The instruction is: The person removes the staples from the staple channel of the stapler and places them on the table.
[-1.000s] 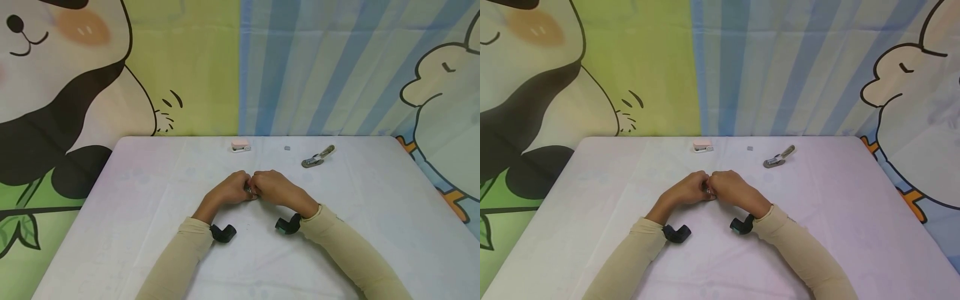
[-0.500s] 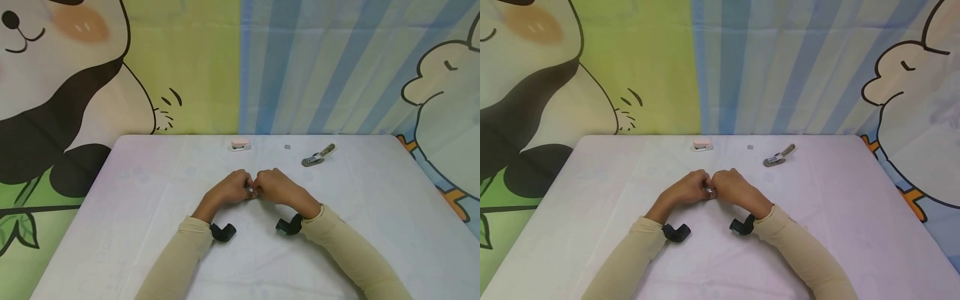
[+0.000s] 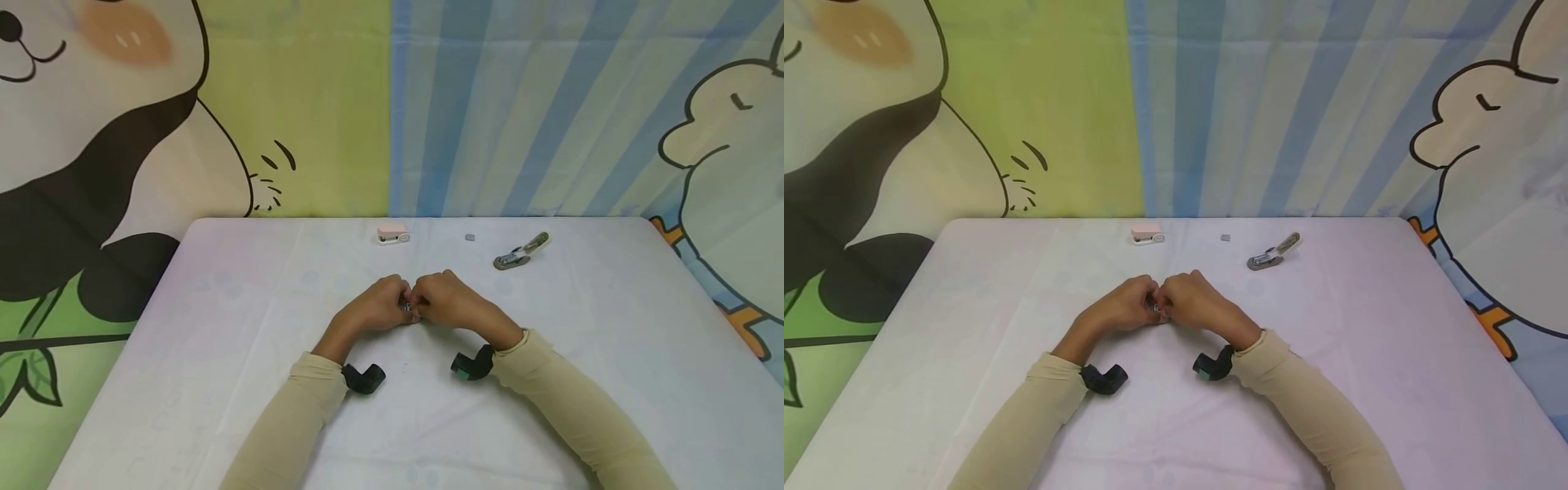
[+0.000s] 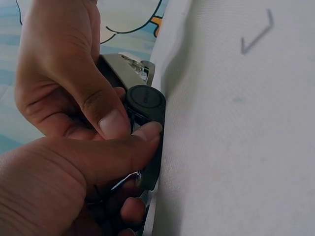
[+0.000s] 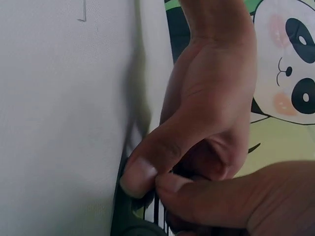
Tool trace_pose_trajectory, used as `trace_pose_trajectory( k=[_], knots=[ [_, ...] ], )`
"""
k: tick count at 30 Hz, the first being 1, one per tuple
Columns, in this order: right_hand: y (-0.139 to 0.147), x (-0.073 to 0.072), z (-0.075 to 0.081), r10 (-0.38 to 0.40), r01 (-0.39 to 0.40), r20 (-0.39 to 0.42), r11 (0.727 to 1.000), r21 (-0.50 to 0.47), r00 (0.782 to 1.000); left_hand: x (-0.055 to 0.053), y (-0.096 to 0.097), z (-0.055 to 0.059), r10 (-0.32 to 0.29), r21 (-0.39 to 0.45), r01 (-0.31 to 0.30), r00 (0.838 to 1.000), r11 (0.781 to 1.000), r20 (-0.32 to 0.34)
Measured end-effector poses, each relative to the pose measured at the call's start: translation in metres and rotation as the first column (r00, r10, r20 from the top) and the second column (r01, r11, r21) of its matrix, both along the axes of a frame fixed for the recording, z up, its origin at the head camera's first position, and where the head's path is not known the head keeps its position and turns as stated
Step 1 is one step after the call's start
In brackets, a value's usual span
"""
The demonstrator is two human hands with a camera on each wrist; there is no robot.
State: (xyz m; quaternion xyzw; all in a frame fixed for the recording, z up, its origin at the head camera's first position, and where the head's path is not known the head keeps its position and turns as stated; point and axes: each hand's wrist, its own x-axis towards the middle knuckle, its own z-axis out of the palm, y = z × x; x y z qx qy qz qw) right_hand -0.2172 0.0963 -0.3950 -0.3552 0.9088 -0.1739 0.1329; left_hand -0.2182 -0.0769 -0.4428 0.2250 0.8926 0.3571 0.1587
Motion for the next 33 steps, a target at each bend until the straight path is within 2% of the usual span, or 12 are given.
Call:
trace_pose_trajectory(
  k=[4,9,12,16,20,27,33],
  knots=[
    [0.001,0.000,-0.001,0.026,-0.027,-0.030,0.999,-0.021,0.999,-0.001,0.001,-0.001,-0.005,0.003,0.005,1.000,1.000,-0.004],
    [0.007,-0.001,-0.001,0.026,-0.025,0.040,0.999,-0.034,0.999,0.000,0.003,-0.001,-0.009,0.017,0.009,1.000,1.000,0.017],
    [0.009,0.000,-0.001,0.084,-0.083,0.020,0.996,-0.043,0.996,0.000,0.004,0.000,-0.017,0.022,0.016,0.999,1.000,0.031],
    [0.010,0.004,0.003,0.139,-0.136,-0.080,0.990,0.037,0.987,0.000,0.003,0.001,-0.025,0.029,0.024,0.999,0.999,0.038],
    [0.009,0.008,0.007,0.135,-0.123,-0.086,0.984,0.128,0.987,0.001,-0.001,0.002,-0.020,0.033,0.019,0.999,0.999,0.034],
    [-0.001,0.007,-0.001,0.058,-0.062,-0.090,0.998,-0.032,0.994,0.000,-0.004,0.000,-0.034,0.048,0.034,0.999,0.998,-0.015],
    [0.000,0.001,-0.005,0.062,-0.065,-0.050,0.996,-0.056,0.997,0.000,-0.005,0.001,-0.068,0.058,0.069,0.998,0.996,-0.017]
  ],
)
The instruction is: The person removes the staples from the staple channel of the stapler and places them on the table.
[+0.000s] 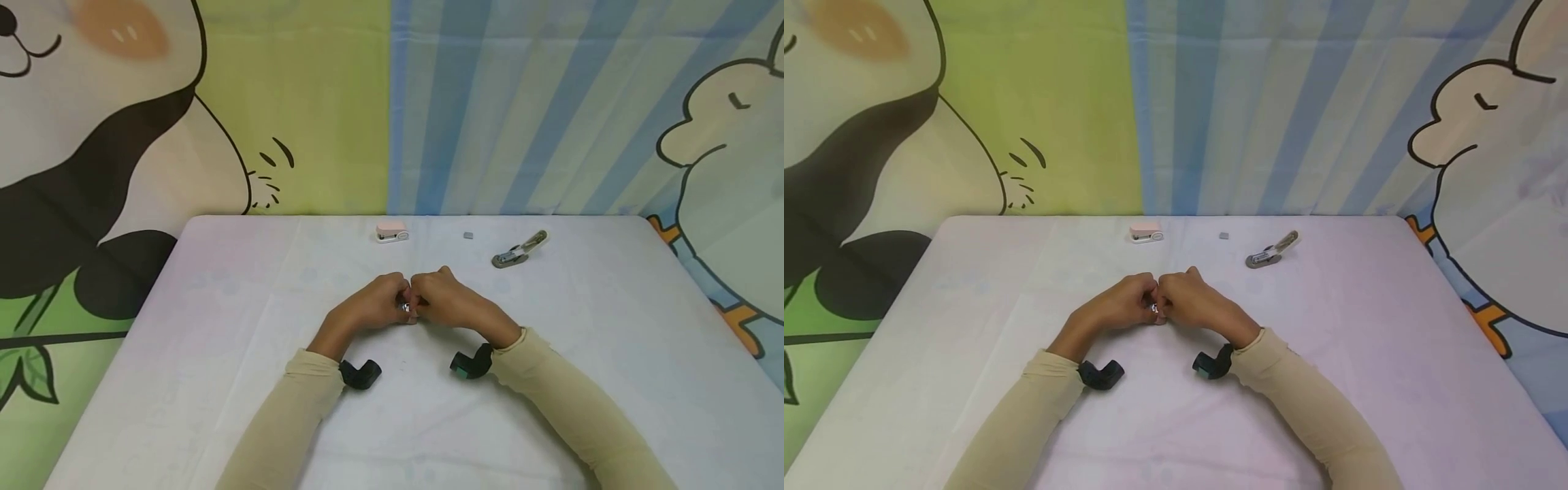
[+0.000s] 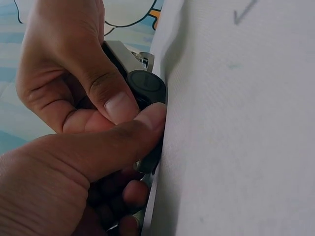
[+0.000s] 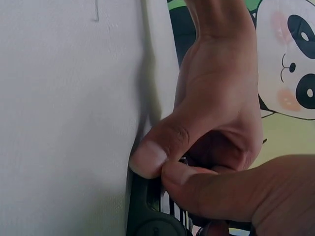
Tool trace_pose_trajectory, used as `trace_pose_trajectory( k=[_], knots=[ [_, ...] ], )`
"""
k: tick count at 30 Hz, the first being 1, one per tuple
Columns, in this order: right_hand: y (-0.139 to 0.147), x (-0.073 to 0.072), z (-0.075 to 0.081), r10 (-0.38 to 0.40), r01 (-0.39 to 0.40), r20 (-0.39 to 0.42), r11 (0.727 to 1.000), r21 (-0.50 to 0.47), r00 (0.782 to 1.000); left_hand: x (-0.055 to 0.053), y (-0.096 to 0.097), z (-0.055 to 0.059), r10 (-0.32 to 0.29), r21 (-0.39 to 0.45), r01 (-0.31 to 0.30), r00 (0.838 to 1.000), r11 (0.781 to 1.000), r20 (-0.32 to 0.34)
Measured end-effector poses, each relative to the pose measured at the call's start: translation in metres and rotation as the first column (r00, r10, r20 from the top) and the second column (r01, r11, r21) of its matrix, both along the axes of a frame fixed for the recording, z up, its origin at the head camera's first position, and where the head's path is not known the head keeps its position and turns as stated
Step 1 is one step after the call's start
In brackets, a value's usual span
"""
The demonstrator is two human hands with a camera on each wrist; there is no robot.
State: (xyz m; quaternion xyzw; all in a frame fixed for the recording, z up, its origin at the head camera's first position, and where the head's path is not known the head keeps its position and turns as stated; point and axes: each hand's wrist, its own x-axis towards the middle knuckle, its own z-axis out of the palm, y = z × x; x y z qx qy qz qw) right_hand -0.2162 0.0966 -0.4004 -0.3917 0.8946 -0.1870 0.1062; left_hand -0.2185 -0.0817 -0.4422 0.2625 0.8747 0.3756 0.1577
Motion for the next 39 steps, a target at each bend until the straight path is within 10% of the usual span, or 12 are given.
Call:
trace_pose_trajectory(
  k=[19,32,39],
  knots=[
    [0.013,-0.005,0.004,0.028,-0.022,0.105,0.998,-0.056,0.994,-0.001,0.002,0.000,0.011,-0.022,-0.010,1.000,1.000,0.020],
    [0.017,-0.006,0.011,0.194,-0.173,-0.111,0.970,0.171,0.975,-0.002,0.000,-0.003,0.017,0.010,-0.017,1.000,1.000,0.022],
    [0.014,-0.010,0.005,0.153,-0.149,-0.099,0.988,0.042,0.983,-0.002,-0.001,-0.002,0.013,0.021,-0.013,1.000,1.000,0.016]
  ],
)
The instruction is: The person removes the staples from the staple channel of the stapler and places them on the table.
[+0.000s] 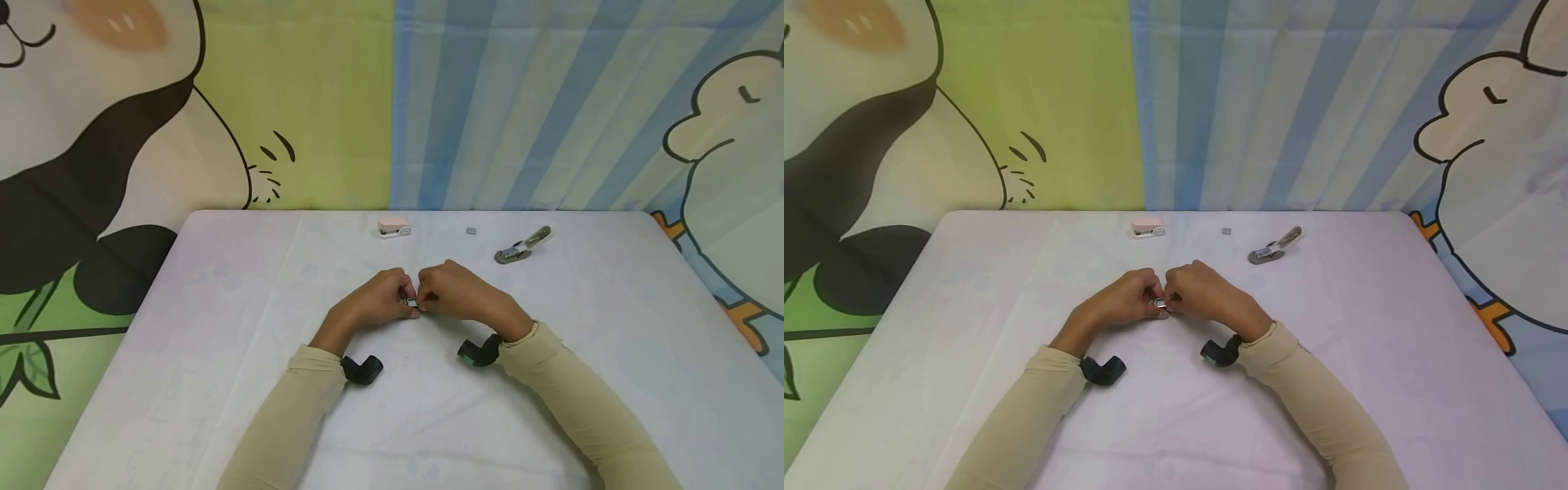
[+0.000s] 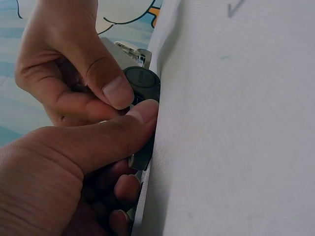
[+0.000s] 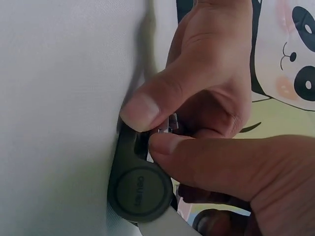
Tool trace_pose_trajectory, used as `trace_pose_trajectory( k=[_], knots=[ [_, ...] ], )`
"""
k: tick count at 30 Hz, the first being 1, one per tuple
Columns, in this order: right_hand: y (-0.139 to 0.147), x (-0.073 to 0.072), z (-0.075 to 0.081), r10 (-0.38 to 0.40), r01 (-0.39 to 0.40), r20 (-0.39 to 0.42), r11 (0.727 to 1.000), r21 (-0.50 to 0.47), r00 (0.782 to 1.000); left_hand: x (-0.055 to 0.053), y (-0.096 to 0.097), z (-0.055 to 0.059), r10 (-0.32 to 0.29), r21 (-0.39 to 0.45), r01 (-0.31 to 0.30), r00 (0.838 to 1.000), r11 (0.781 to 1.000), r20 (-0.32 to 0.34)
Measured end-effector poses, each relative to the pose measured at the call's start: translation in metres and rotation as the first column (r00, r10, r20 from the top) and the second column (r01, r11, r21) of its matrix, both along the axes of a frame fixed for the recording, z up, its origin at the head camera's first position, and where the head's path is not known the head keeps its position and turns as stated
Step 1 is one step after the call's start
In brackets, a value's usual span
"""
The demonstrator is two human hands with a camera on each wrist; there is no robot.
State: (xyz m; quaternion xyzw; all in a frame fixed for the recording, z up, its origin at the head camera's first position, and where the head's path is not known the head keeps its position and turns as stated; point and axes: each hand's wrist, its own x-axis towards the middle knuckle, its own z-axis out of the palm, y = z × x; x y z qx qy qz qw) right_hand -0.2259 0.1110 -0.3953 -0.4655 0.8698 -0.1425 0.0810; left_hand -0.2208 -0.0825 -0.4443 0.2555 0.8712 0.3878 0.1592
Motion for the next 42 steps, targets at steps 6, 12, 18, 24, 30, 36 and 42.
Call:
trace_pose_trajectory(
  k=[6,12,18,24,30,36,42],
  knots=[
    [0.0054,0.0005,0.0008,0.060,-0.050,-0.112,0.995,0.085,0.992,-0.0002,0.0004,0.0004,-0.001,-0.011,0.001,1.000,1.000,-0.007],
    [0.0062,0.0053,0.0032,0.153,-0.086,-0.329,0.974,0.210,0.932,-0.0003,-0.0004,-0.0009,0.004,-0.019,-0.004,1.000,1.000,-0.026],
    [0.0019,0.0089,0.0067,0.172,-0.087,-0.420,0.973,0.213,0.891,-0.0003,-0.0016,-0.0003,0.014,-0.017,-0.014,1.000,1.000,-0.022],
    [0.0050,0.0030,0.0038,0.149,-0.111,-0.307,0.984,0.138,0.940,0.0004,-0.0022,0.0011,0.012,-0.006,-0.011,1.000,1.000,0.010],
    [0.0075,0.0030,0.0003,0.157,-0.118,-0.315,0.983,0.137,0.936,0.0002,-0.0024,0.0000,0.002,-0.011,-0.002,1.000,1.000,0.005],
    [0.0030,0.0086,0.0044,0.176,-0.077,-0.413,0.966,0.245,0.894,-0.0015,-0.0013,-0.0013,-0.002,0.002,0.002,1.000,1.000,-0.022],
    [0.0042,0.0030,0.0024,0.149,-0.114,-0.334,0.986,0.121,0.931,-0.0024,-0.0007,-0.0042,0.002,-0.013,-0.002,1.000,1.000,-0.014]
  ],
)
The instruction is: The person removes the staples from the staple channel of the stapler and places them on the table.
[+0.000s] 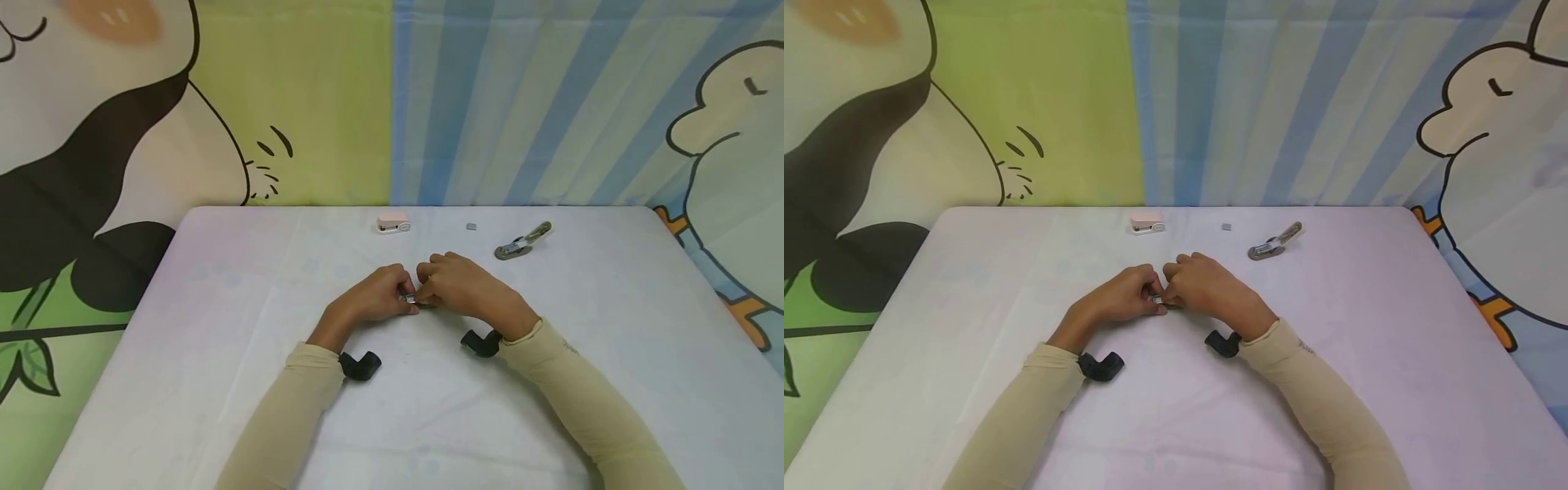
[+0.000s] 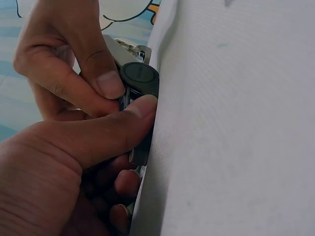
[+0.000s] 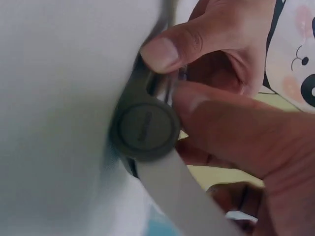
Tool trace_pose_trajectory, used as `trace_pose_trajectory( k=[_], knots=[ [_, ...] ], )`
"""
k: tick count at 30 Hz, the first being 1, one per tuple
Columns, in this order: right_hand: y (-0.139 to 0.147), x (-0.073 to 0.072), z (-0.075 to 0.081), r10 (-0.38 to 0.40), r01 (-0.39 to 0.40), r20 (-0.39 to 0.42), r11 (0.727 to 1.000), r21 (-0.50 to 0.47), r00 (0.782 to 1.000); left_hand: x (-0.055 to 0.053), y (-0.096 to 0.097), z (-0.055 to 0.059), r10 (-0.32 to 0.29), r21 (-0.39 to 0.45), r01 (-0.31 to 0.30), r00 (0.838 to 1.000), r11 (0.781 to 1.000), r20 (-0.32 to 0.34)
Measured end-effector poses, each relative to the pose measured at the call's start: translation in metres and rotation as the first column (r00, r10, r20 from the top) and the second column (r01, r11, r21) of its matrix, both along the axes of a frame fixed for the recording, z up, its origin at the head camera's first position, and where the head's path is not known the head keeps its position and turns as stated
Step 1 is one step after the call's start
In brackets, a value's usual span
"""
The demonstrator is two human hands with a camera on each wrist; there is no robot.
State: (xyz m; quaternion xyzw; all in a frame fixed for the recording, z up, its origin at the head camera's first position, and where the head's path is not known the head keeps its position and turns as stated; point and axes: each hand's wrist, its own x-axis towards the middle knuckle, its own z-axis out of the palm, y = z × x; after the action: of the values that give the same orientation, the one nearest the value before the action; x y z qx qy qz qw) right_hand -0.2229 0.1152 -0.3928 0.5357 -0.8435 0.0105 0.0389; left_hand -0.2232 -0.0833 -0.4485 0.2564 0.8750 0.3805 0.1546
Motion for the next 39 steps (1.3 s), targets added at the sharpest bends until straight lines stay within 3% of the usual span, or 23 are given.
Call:
trace_pose_trajectory(
  k=[4,7,10,13,15,17,19,22,25,28,31,33,35,37,39],
  knots=[
    [-0.002,-0.002,-0.003,-0.010,0.020,0.138,0.997,-0.075,0.990,0.001,-0.004,-0.001,-0.017,0.002,0.017,1.000,1.000,-0.003],
    [-0.004,0.000,-0.003,-0.075,0.094,0.217,0.993,-0.077,0.973,0.001,-0.007,-0.001,-0.035,0.022,0.035,0.999,0.999,0.008],
    [-0.007,0.003,-0.002,-0.165,0.182,0.243,0.982,-0.047,0.956,0.000,-0.009,-0.002,-0.038,0.056,0.037,0.999,0.998,0.013],
    [-0.010,0.009,0.002,-0.257,0.262,0.220,0.965,0.005,0.941,-0.001,-0.010,-0.003,-0.011,0.098,0.012,1.000,0.995,-0.008],
    [-0.012,0.012,0.006,-0.302,0.300,0.244,0.953,0.047,0.921,-0.002,-0.010,-0.003,0.014,0.132,-0.010,0.999,0.991,-0.030],
    [-0.013,0.013,0.009,-0.342,0.324,0.337,0.940,0.109,0.877,-0.002,-0.010,-0.004,0.029,0.159,-0.019,0.998,0.987,-0.060],
    [-0.013,0.013,0.011,-0.370,0.343,0.474,0.928,0.145,0.799,-0.003,-0.009,-0.005,0.038,0.182,-0.023,0.996,0.983,-0.084],
    [-0.012,0.008,0.013,-0.361,0.367,0.676,0.919,0.143,0.643,-0.005,-0.010,-0.007,0.054,0.210,-0.031,0.993,0.977,-0.105],
    [-0.010,0.003,0.011,-0.294,0.377,0.807,0.921,0.096,0.512,-0.006,-0.011,-0.008,0.075,0.229,-0.048,0.991,0.972,-0.109],
    [-0.008,0.001,0.008,-0.221,0.352,0.905,0.932,0.086,0.365,-0.007,-0.013,-0.009,0.089,0.247,-0.059,0.990,0.967,-0.112],
    [-0.006,-0.003,0.005,-0.141,0.354,0.973,0.933,0.069,0.182,-0.008,-0.016,-0.009,0.113,0.266,-0.080,0.988,0.961,-0.109],
    [-0.003,-0.006,0.004,-0.075,0.390,0.996,0.920,0.048,0.055,-0.009,-0.017,-0.009,0.123,0.272,-0.088,0.986,0.958,-0.113],
    [0.001,-0.009,0.003,-0.011,0.435,0.998,0.900,0.034,-0.055,-0.010,-0.018,-0.010,0.131,0.275,-0.094,0.984,0.957,-0.121],
    [0.004,-0.012,0.001,0.031,0.462,0.993,0.886,0.027,-0.117,-0.011,-0.018,-0.011,0.134,0.272,-0.094,0.983,0.958,-0.129],
    [0.007,-0.013,0.001,0.046,0.470,0.989,0.882,0.027,-0.143,-0.011,-0.018,-0.011,0.132,0.278,-0.090,0.981,0.956,-0.139]
  ],
)
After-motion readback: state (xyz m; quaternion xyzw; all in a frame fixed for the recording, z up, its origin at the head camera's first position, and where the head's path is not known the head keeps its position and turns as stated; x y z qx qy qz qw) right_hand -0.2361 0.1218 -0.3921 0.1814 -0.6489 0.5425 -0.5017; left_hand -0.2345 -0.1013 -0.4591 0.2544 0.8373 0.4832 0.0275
